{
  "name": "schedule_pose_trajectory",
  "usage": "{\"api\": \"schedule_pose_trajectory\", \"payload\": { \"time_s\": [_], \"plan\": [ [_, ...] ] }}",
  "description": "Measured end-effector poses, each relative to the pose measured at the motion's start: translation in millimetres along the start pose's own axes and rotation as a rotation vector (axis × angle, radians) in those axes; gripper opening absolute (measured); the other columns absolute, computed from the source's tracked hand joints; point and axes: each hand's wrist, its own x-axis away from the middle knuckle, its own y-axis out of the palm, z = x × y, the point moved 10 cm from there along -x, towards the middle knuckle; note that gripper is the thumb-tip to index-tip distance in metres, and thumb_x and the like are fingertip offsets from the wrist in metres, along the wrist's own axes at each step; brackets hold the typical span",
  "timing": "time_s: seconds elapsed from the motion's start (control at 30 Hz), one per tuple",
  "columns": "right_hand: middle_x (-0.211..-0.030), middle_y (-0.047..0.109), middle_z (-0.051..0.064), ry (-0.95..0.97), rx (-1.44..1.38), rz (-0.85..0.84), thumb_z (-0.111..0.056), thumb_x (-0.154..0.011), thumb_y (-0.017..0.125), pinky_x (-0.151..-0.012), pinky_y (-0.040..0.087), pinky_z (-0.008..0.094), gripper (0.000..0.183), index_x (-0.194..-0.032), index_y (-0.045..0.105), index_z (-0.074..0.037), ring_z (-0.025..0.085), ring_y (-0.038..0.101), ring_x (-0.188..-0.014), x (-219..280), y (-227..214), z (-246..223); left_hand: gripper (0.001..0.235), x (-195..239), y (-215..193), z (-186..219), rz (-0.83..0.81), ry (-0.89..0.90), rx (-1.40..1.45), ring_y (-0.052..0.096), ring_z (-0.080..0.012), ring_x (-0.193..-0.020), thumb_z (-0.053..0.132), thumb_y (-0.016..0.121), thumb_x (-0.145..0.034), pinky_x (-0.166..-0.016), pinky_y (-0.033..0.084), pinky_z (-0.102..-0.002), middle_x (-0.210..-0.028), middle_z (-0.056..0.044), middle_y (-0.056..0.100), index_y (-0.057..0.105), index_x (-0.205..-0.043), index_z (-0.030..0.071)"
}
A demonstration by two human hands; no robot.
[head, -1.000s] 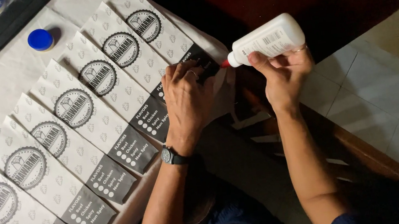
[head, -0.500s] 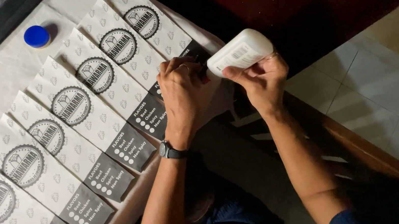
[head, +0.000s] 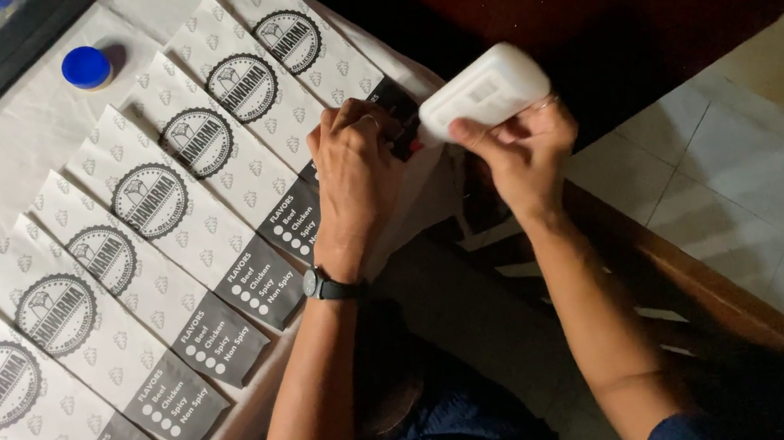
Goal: Laying out paper shawarma cone templates and applying glue to the edges for batch assembly.
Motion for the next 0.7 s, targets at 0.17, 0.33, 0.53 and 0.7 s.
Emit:
{"api": "schedule_pose_trajectory", "payload": {
  "time_s": [0.17,0.33,0.53,0.7],
  "plan": [
    [-0.113,0.073,0.017,-0.119,0.039,0.056,0.004,-0.086,0.089,-0.089,0.064,0.048,0.046,-0.12,0.059,0.001,0.027,0.07,-0.11,-16.9,-34.5,10.1,0.018,3.0,6.7,-0.3,-0.004,0.065,0.009,0.061,-0.0281,-0.092,-0.007,0.07,-0.07,-0.081,0.047,-0.041,-0.094,-0.005,0.068,0.076,-0.076,0.01],
    [-0.116,0.07,0.01,-0.129,-0.008,0.121,0.005,-0.089,0.083,-0.095,0.062,0.044,0.045,-0.125,0.056,-0.003,0.021,0.069,-0.112,-11.5,-47.0,4.2,0.008,11.3,-48.5,28.4,0.054,0.155,0.032,0.059,-0.0317,-0.095,-0.005,0.075,-0.076,-0.08,0.049,-0.037,-0.094,-0.011,0.068,0.076,-0.08,0.002],
    [-0.109,0.064,0.008,-0.081,-0.031,-0.003,0.003,-0.087,0.083,-0.098,0.061,0.045,0.044,-0.12,0.055,-0.003,0.022,0.067,-0.114,7.1,-2.8,-23.6,0.007,39.2,-40.9,-0.2,-0.064,0.077,-0.081,0.06,-0.0298,-0.083,0.002,0.082,-0.072,-0.071,0.053,-0.039,-0.083,-0.009,0.07,0.075,-0.074,0.004],
    [-0.109,0.067,0.012,-0.022,0.027,-0.15,-0.002,-0.091,0.083,-0.097,0.058,0.05,0.038,-0.12,0.059,-0.001,0.021,0.064,-0.118,18.9,13.4,-20.1,0.024,37.0,-63.0,5.4,-0.104,-0.023,0.054,0.064,-0.034,-0.089,0.008,0.089,-0.067,-0.07,0.056,-0.042,-0.095,-0.014,0.069,0.077,-0.086,0.0]
  ]
}}
